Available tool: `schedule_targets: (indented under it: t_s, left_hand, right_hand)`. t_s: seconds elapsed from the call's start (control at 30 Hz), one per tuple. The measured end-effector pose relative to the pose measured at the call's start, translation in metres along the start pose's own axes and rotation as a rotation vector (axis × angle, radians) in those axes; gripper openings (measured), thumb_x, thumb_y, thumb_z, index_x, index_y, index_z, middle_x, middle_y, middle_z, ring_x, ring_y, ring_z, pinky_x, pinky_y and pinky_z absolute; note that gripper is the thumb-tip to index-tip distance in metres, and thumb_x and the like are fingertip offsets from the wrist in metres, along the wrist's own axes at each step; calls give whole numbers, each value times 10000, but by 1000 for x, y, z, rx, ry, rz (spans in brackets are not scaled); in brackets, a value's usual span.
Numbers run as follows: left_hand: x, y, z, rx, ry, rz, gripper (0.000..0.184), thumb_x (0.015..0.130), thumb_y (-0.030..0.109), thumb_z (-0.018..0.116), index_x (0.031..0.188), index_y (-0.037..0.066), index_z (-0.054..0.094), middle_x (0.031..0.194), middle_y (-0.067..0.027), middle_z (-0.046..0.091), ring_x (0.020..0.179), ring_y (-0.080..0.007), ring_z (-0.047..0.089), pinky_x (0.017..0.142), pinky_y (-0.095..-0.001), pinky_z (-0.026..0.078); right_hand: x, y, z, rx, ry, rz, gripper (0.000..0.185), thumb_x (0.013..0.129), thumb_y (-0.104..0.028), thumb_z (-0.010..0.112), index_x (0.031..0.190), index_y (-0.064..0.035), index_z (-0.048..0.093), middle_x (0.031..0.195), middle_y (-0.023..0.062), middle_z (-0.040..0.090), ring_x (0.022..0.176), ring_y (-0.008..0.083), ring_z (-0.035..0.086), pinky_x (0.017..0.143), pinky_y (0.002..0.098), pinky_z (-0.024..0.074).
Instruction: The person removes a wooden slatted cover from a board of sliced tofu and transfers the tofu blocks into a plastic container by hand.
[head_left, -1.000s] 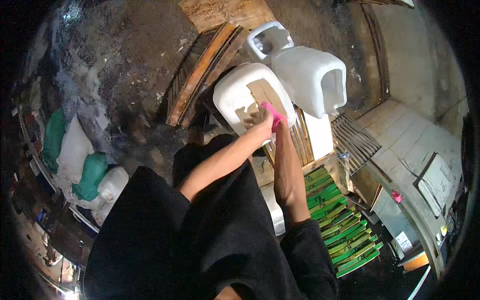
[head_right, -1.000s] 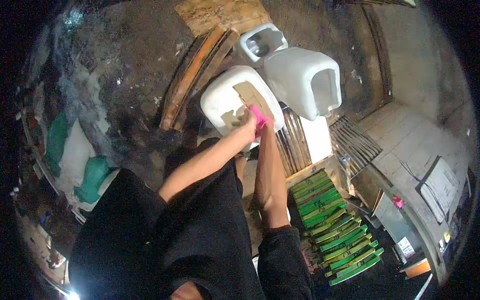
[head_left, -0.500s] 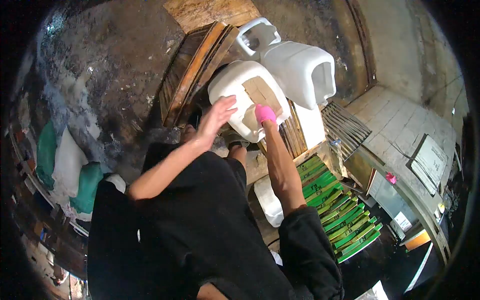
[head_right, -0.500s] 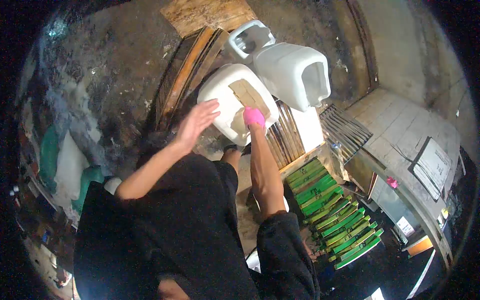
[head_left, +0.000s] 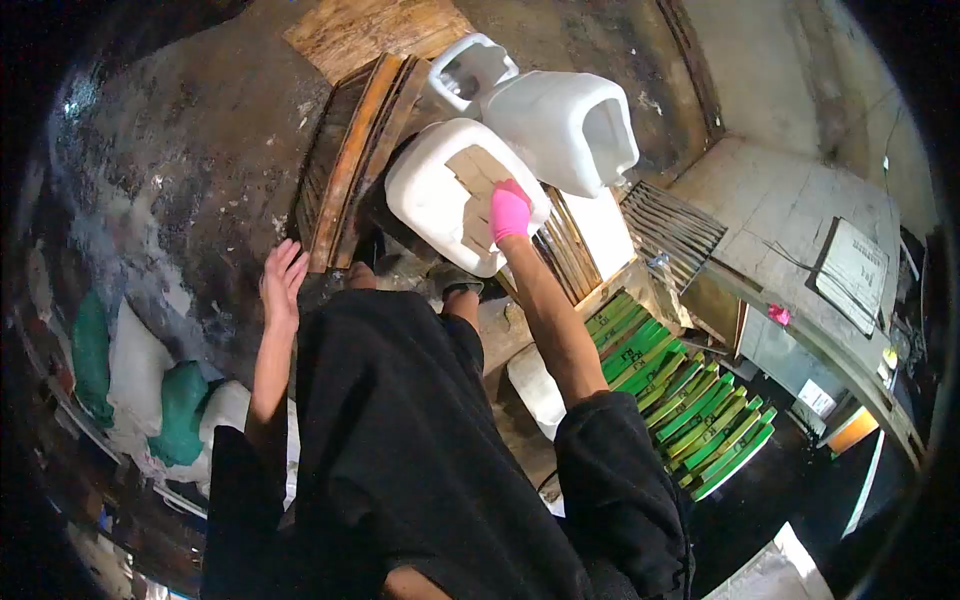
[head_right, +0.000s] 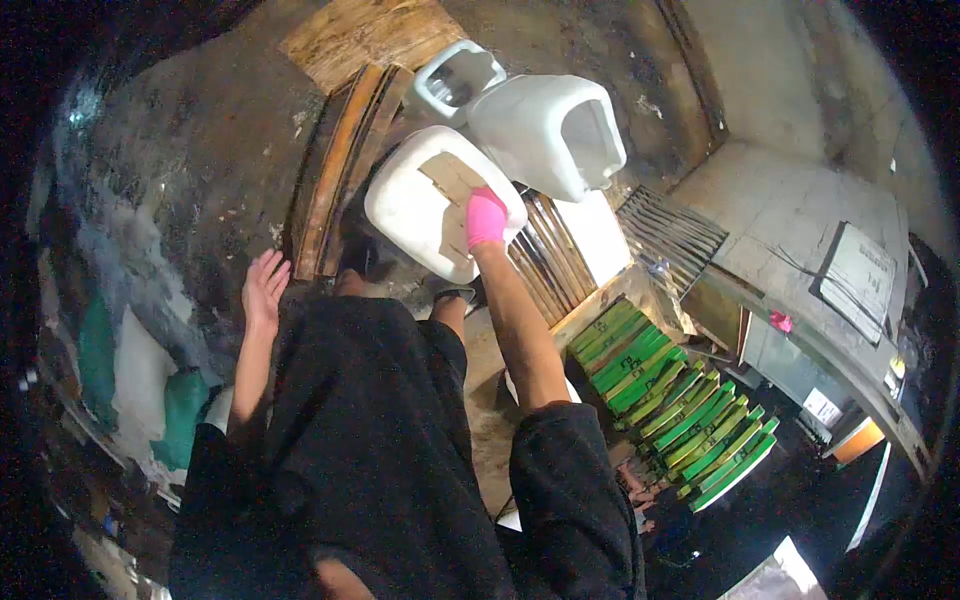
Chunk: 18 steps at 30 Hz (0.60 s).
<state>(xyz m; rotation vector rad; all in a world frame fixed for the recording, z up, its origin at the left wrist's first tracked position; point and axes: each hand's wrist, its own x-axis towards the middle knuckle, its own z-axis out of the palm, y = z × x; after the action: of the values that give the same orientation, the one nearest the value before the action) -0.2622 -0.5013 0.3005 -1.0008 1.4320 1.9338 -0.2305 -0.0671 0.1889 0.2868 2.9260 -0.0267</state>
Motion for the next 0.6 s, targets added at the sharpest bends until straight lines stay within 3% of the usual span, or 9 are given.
schedule_targets:
  t_s: [0.03,0.27,0.33,0.4,0.47,0.5,0.53,0.57,0.6]
  left_hand:
    - [2,-3,-5,1,37,-15,548,987,395,383,1375,7,393,1389,-160,456,1247,-280,484,1062,-372,362]
    - [-1,3,16,82,49,60,519,972,356,444,1348,-1,429,1371,-185,464,1223,-292,502,1054,-365,367]
    - [0,2,25,85,26,120,515,972,348,453,1346,-6,429,1361,-194,470,1220,-301,503,1051,-374,369]
    - [-4,9,51,111,6,203,451,991,298,431,1312,-18,456,1331,-194,493,1202,-301,513,1033,-380,386]
    - [-10,5,79,215,28,399,402,1002,259,409,1282,-22,477,1299,-189,512,1177,-290,525,1019,-375,399]
    - [-13,1,98,264,22,500,380,1008,239,398,1267,-24,488,1284,-186,521,1164,-285,532,1011,-372,406]
    - [-19,-4,120,299,6,590,325,1009,186,393,1228,-22,514,1234,-162,547,1133,-256,543,992,-347,410]
    - [-29,-7,146,387,-37,617,320,1006,181,402,1223,-23,519,1224,-154,553,1131,-248,543,988,-341,408]
    - [-41,-11,173,475,-77,645,315,1003,176,410,1219,-23,523,1214,-146,558,1130,-240,543,984,-334,406]
  right_hand:
    - [3,-5,-11,30,93,-29,124,772,-157,597,791,-65,677,822,173,669,820,334,646,717,407,512]
    - [7,7,-5,313,-518,100,192,746,-111,532,864,-106,683,909,148,679,885,340,643,780,405,518]
    - [-7,7,16,278,-413,15,199,750,-132,531,868,-105,688,931,159,677,893,344,648,799,412,520]
    - [-3,6,39,239,-512,-38,241,760,-177,523,905,-94,697,970,174,673,902,344,653,820,417,521]
    - [-2,-15,-17,300,-545,123,256,756,-194,529,835,-31,709,919,200,677,878,336,661,797,429,517]
    - [-1,-13,3,281,-551,30,251,768,-192,521,782,-32,713,868,218,672,849,356,657,775,443,514]
    - [-4,-20,-45,427,-496,109,270,794,-178,495,865,-18,701,913,228,664,873,371,641,789,444,506]
    - [-19,-18,-84,492,-287,-74,322,827,-176,466,1009,1,664,1007,240,642,945,386,610,857,444,480]
    - [-35,-13,-124,868,-243,75,365,877,-212,455,1133,-8,616,1112,224,617,1047,367,581,934,425,441]
